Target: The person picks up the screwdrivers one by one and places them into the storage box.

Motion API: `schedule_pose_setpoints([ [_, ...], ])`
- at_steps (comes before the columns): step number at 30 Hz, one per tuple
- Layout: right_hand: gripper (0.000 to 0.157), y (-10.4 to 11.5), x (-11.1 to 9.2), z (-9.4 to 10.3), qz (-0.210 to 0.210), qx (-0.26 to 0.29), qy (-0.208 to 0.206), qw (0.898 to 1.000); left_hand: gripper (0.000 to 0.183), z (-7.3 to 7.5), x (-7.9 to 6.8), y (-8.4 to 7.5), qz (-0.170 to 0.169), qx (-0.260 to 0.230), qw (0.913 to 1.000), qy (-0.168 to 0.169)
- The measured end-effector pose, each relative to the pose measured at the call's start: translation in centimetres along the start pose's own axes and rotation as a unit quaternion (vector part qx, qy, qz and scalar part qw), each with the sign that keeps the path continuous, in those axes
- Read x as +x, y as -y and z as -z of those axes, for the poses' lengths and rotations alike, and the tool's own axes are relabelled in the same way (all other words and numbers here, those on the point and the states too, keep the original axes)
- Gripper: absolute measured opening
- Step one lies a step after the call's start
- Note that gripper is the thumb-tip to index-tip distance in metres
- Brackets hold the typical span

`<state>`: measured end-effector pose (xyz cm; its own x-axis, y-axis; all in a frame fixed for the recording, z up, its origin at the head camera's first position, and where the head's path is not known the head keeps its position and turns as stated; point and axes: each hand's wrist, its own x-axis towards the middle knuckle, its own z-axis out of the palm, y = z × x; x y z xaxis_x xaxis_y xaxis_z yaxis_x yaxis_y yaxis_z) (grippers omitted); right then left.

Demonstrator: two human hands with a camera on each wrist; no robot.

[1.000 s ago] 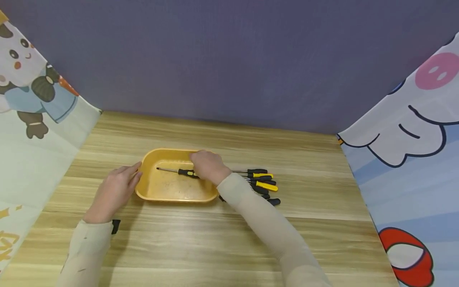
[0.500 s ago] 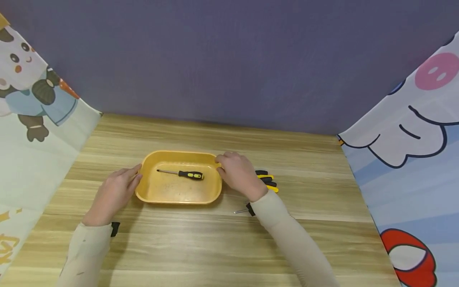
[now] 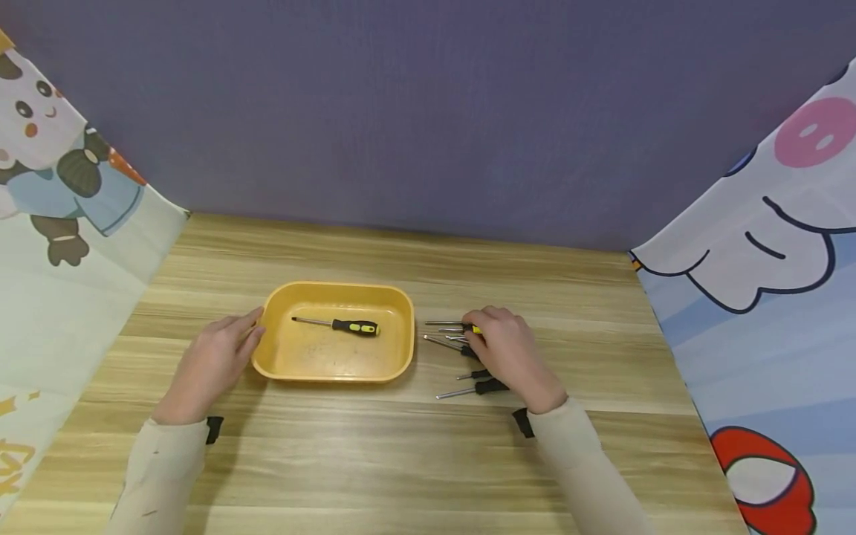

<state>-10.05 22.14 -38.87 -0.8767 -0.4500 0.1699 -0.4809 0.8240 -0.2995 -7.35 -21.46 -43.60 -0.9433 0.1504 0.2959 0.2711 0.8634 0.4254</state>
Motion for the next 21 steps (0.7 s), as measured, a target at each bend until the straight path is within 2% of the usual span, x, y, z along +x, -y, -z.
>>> schedule_pose_setpoints([
  [9, 0.023, -1.7, -2.6, -0.4, -0.03, 0.004, -0.005, 1.0, 0.038, -0.1, -0.1, 0.1, -0.011, -0.002, 0.9999, -0.01],
  [21, 0.021, -2.9, -5.7, -1.9, -0.017, -0.004, -0.008, 1.0, 0.037, 0.0, -0.1, -0.2, -0.004, -0.001, 0.9999, -0.011],
])
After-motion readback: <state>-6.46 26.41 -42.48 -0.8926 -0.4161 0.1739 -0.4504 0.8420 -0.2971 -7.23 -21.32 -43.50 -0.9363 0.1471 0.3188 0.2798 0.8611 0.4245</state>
